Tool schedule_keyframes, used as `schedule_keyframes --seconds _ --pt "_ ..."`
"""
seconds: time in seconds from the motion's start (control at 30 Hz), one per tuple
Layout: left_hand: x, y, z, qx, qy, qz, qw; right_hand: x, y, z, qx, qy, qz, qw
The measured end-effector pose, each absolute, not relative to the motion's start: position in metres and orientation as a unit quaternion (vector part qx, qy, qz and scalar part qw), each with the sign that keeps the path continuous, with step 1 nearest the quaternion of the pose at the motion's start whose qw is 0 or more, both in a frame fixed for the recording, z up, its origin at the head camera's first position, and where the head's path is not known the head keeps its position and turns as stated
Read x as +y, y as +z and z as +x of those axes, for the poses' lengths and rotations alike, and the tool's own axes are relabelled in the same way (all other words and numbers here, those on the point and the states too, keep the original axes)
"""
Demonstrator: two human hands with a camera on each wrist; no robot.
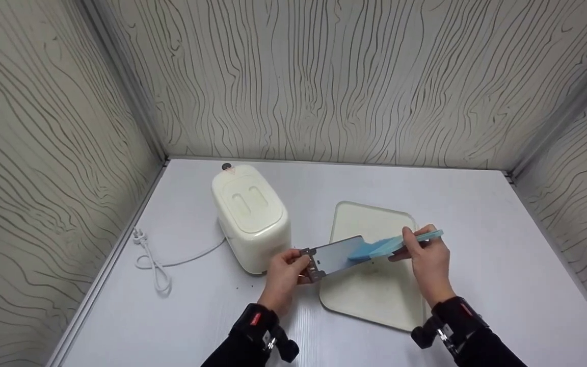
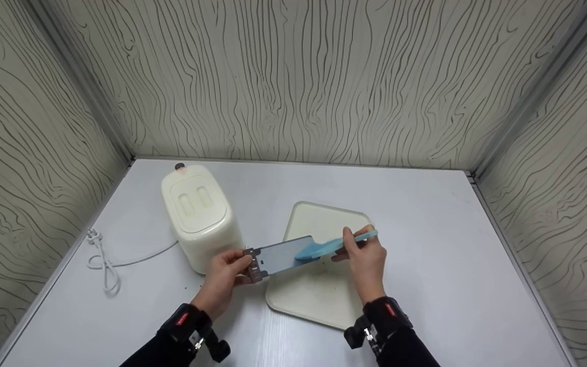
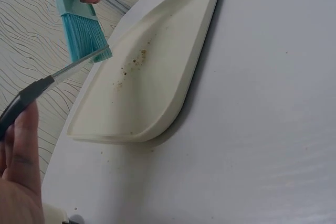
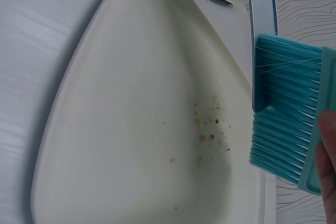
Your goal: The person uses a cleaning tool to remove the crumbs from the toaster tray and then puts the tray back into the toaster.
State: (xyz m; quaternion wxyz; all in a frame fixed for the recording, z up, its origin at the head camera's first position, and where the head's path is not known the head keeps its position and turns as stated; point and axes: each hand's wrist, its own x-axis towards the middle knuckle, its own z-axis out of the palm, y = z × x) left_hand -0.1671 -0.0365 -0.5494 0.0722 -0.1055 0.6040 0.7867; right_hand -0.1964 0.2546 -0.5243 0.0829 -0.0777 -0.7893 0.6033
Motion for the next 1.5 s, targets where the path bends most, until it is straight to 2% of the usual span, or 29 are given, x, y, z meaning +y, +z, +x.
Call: schedule_keyframes --seconds 0.53,0.9,1.5 --pt "-0.0407 -0.5512 -0.1676 0.618 0.779 -0.093 0.053 0.2643 -0.5275 -0.1944 -0.784 0.609 -0.099 0.065" --pt "-0.0415 -0.5490 -0.1680 0.608 0.783 -0.120 0.051 0.2647 -0.5274 -0.1934 -0.814 0.568 -0.094 0.080" --pt "-0.0408 -0.5489 -0.1682 0.618 0.777 -0.113 0.038 0.2633 -0.5258 -0.1911 -0.808 0.573 -0.073 0.115"
